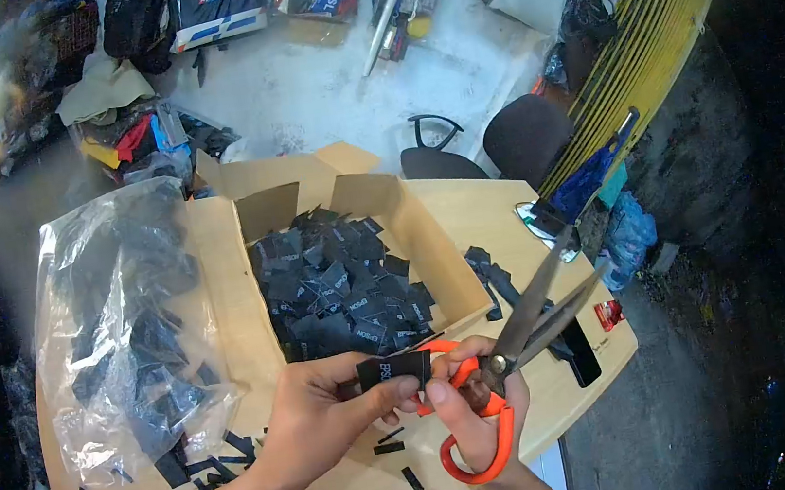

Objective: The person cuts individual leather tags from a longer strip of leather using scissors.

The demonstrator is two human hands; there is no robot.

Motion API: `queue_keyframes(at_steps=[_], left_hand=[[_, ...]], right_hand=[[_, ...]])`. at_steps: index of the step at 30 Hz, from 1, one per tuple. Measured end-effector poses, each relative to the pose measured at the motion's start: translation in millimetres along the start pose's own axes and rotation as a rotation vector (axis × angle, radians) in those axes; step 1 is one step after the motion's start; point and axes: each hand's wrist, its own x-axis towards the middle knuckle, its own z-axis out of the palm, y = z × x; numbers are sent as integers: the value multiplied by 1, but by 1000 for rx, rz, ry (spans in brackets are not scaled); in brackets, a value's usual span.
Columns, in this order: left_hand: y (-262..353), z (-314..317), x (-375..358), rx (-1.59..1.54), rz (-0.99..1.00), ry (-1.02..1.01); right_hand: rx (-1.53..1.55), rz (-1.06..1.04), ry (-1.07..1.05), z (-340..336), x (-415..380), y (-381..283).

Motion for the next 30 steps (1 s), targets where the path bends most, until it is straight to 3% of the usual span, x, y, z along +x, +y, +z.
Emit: queue_keyframes(at_steps=[2, 4, 7, 10, 23, 25, 30], left_hand=[[8, 0, -2, 12, -7, 22], [16, 0, -5, -2, -17, 51], [16, -3, -7, -34, 2, 84], [12, -1, -7, -104, 52, 119], [18, 5, -15, -4, 96, 189], [19, 5, -15, -23, 103, 189], [16, 5, -15, -26, 122, 191]], right_hand=[[-143, 113, -106, -10, -3, -4], [-126, 74, -214, -23, -10, 2], [-270, 300, -358, -25, -21, -5], [-327, 322, -456, -26, -26, -8], [-428, 286, -445, -10, -23, -19], [-386, 421, -501, -15, -22, -18], [-431, 358, -464, -11, -23, -18]])
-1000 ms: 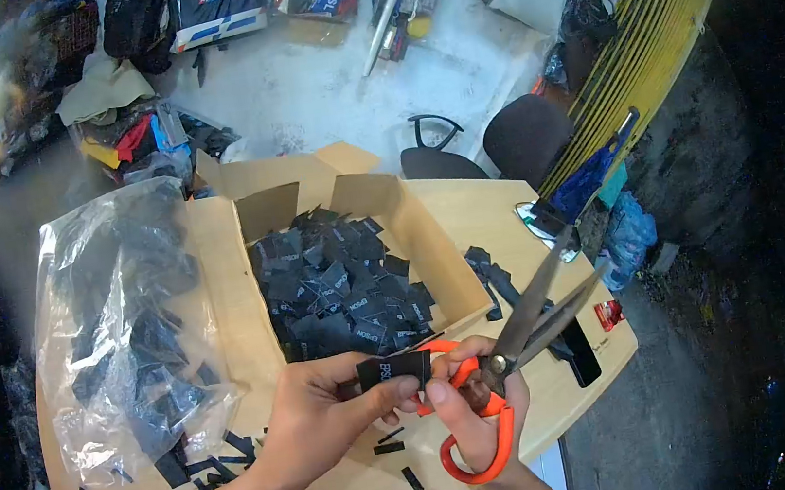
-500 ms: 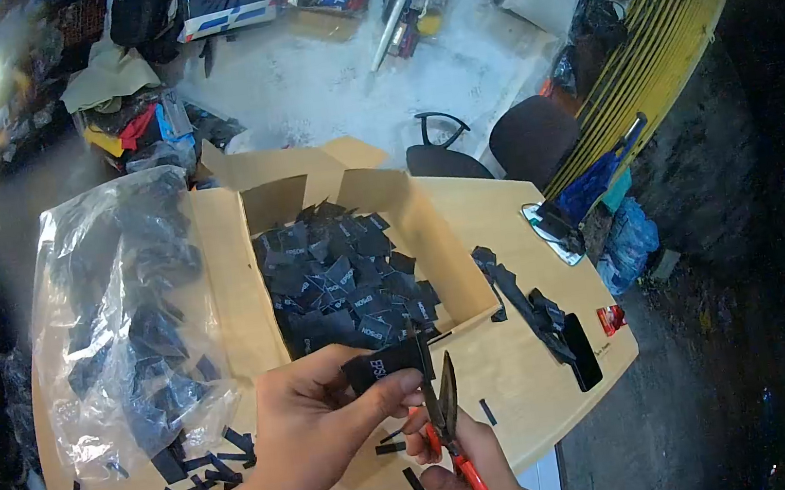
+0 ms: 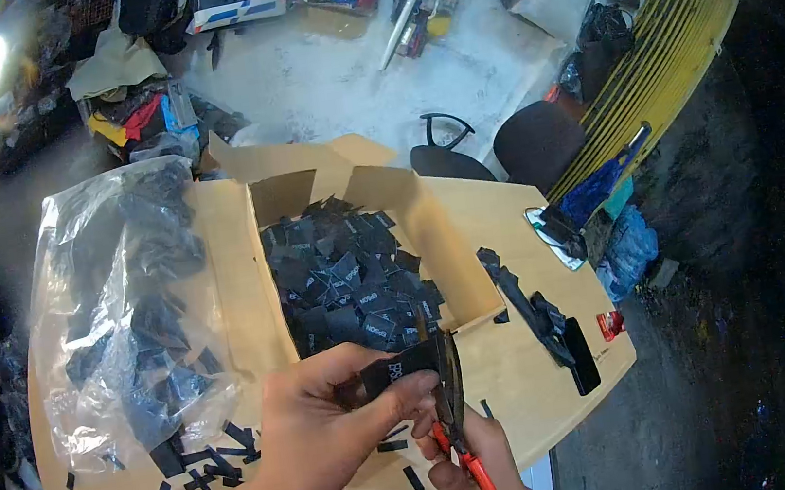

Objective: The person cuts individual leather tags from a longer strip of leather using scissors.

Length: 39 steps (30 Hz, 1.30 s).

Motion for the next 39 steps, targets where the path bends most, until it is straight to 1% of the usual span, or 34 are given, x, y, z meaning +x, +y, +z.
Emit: queue_keyframes(at_steps=[1, 3, 5, 8, 9, 13, 19, 24, 26, 28, 33, 35, 36, 38, 39], left_hand=[[1, 0, 0, 21, -14, 1], [1, 0, -1, 42, -28, 4], [1, 1, -1, -9, -9, 11], [-1, -1, -1, 26, -6, 4], [-1, -1, -1, 26, -6, 4], [-2, 0, -1, 2, 8, 6], [-1, 0, -1, 0, -4, 3], [-4, 0, 0, 52, -9, 18], [-5, 0, 0, 17, 17, 25], [-4, 0, 0, 7, 7, 23], [-1, 0, 1, -86, -37, 1], [0, -2, 1, 50, -58, 15], [0, -2, 2, 49, -59, 15], [2, -1, 2, -35, -78, 4], [1, -1, 2, -35, -79, 4]], right_hand=[[16, -43, 38, 1, 0, 1], [-19, -28, 33, 0, 0, 0], [-57, -5, 19, -1, 0, 3], [-97, -31, 38, -1, 1, 0], [-37, -10, 0, -2, 0, 5], [31, 34, -1, -2, -1, 2], [-2, 0, 16, 1, 2, 0], [-108, -54, 53, 0, 2, 5], [-93, -46, 56, 1, 3, 9], [-70, -90, 57, 2, 3, 10], [-46, -27, 48, 1, 2, 13], [-88, -84, 40, 1, 3, 15], [-88, -83, 40, 2, 3, 18], [-2, -14, 75, 6, 3, 22], [-57, 5, 62, 4, 2, 17]])
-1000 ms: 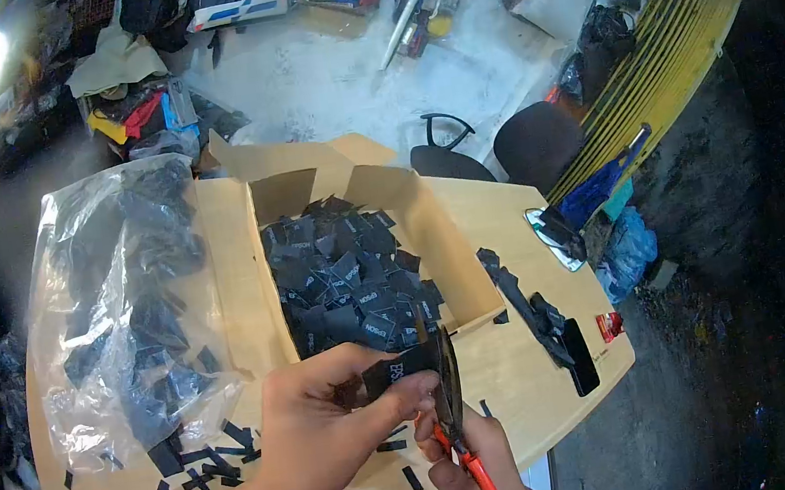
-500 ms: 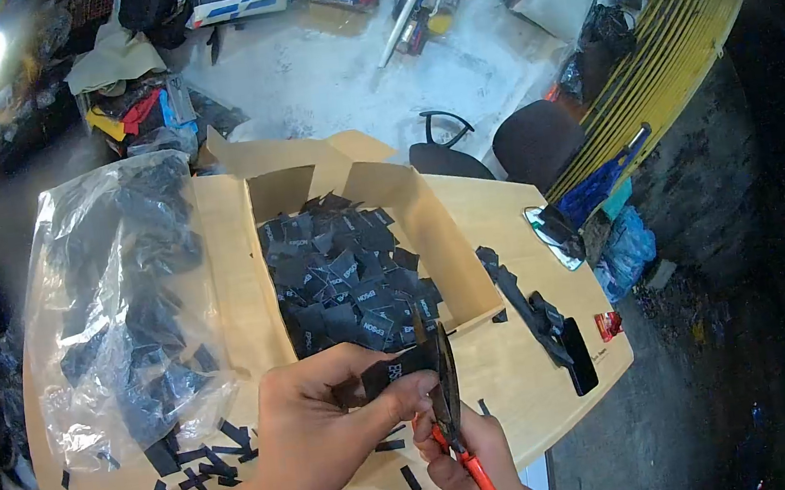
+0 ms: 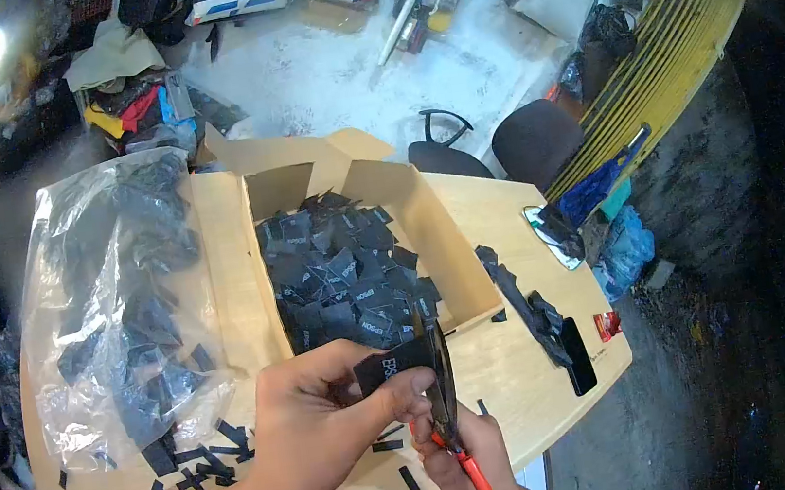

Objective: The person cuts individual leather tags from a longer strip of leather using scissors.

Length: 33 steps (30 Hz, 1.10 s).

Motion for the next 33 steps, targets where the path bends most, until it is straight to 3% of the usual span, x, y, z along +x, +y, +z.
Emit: queue_keyframes(at_steps=[3, 8, 33], left_hand=[[-1, 0, 1, -20, 6, 0], [-3, 1, 1, -139, 11, -27], [-1, 1, 1, -127, -37, -47]], right_hand=[[-15, -95, 19, 0, 3, -5], [12, -60, 12, 0, 1, 0], [-69, -24, 76, 4, -2, 3]])
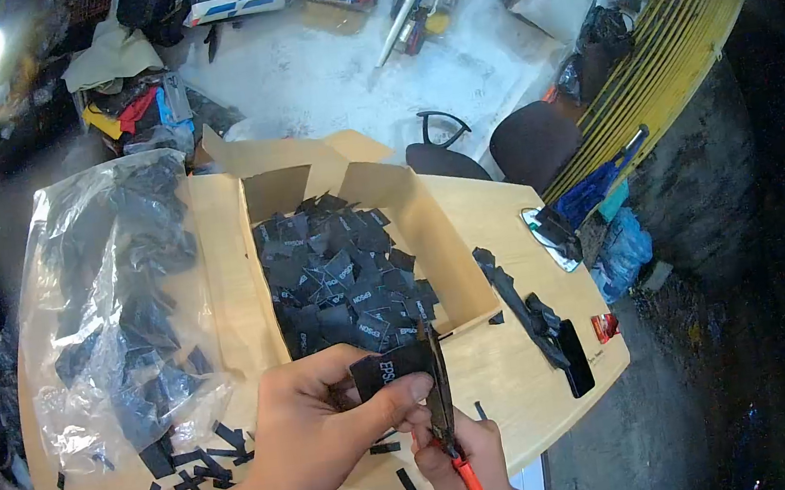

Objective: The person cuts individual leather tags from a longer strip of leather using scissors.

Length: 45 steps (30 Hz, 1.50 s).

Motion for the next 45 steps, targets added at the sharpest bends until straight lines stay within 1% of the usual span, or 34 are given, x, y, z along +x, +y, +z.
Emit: queue_keyframes(at_steps=[2, 5, 10, 15, 18, 24, 30, 31, 33, 35, 38, 40, 41, 42, 44, 45], left_hand=[[2, 1, 0, 67, -23, 19], [-1, 0, 0, 6, -19, 13], [1, 1, -1, 20, -34, 20], [-1, 0, 0, 40, -59, 9], [-3, 0, 0, 31, -43, 0], [0, 2, -1, 15, -76, 1], [-5, 4, -1, 62, -110, -22], [-8, 4, -1, 64, -115, -34], [-12, 4, 0, 65, -127, -49], [-16, 4, 0, 156, -169, -81], [-22, 7, 0, 115, -167, -90], [-26, 6, 3, 165, -155, -104], [-26, 5, 4, 216, -139, -114], [-23, 4, 4, 226, -142, -112], [-13, 1, 7, 247, -65, -75], [-10, -3, 9, 243, -10, -61]], right_hand=[[-17, 14, -3, -1, 0, -2], [-41, 7, -4, -1, 1, -3], [-43, -16, 5, -1, 1, -7], [-60, 4, -13, -1, -2, -1], [-30, -34, 26, 1, -3, -1], [-24, -2, 46, 3, -5, -5], [-68, 27, 58, 7, -16, 12], [19, 60, 81, 9, -17, 9], [6, 95, 96, 11, -23, 10], [-7, 131, 113, 10, -27, 11], [-30, 152, 95, 9, -33, 14], [132, 312, 103, 9, -37, 20], [120, 247, 143, 6, -35, 15], [287, 216, 135, 2, -36, 18], [634, 180, 159, -7, -36, 18], [649, 172, 168, -16, -37, 16]])
